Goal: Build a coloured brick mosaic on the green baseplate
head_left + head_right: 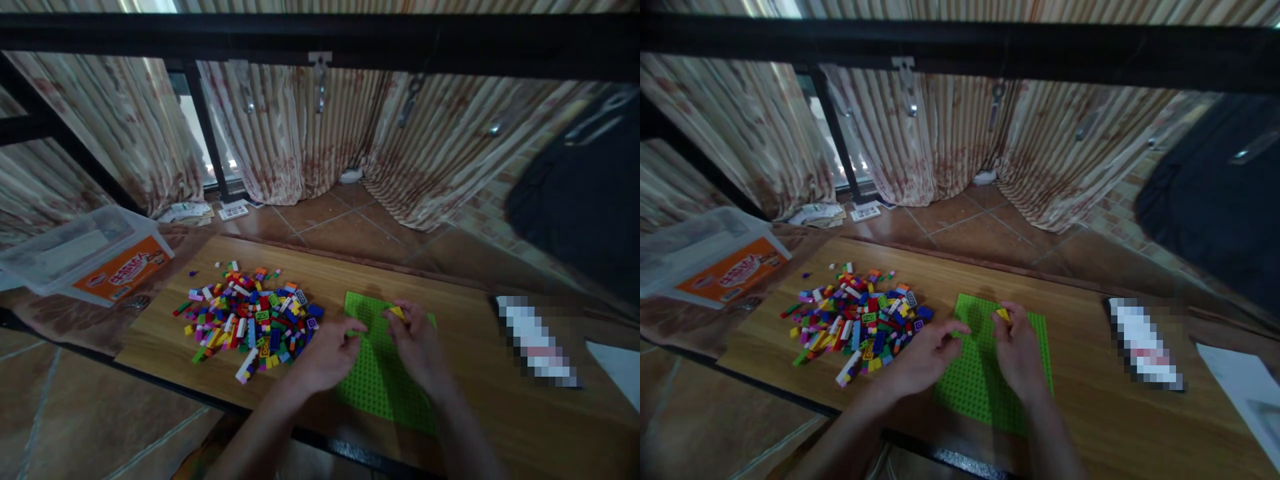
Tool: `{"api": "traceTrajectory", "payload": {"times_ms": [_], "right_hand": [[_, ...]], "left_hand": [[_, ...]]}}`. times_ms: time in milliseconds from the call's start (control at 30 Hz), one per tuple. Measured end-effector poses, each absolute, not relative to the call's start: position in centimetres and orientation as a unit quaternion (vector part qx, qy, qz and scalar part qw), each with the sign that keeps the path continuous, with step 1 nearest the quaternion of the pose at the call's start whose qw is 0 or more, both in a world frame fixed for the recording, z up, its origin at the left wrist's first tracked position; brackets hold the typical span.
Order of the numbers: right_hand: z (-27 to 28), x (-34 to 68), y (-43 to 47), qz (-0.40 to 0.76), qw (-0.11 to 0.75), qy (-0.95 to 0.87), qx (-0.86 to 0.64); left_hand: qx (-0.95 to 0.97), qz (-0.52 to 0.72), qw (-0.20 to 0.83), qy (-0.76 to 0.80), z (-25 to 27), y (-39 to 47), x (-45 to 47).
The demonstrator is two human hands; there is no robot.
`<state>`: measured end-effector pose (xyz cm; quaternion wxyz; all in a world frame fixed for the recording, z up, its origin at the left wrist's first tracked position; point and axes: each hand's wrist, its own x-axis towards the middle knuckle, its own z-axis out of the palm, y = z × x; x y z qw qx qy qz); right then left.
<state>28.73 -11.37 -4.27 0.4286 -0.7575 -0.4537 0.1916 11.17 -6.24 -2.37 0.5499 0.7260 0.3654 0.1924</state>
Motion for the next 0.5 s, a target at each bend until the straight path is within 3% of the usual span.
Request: {"api": "traceTrajectory", "payload": {"times_ms": [233, 500], "right_hand": [[-3.9, 29.9, -11.9, 0.145, 0.41, -0.454, -0.777], [-2.7, 29.3, -11.6, 0.151, 0.389, -0.47, -0.777]], "left_hand": [[0.827, 0.194, 0.396, 0.348, -3.2, -7.3, 13.0], [0.845, 0.173, 0.377, 0.337, -3.2, -5.5, 14.1]]}}
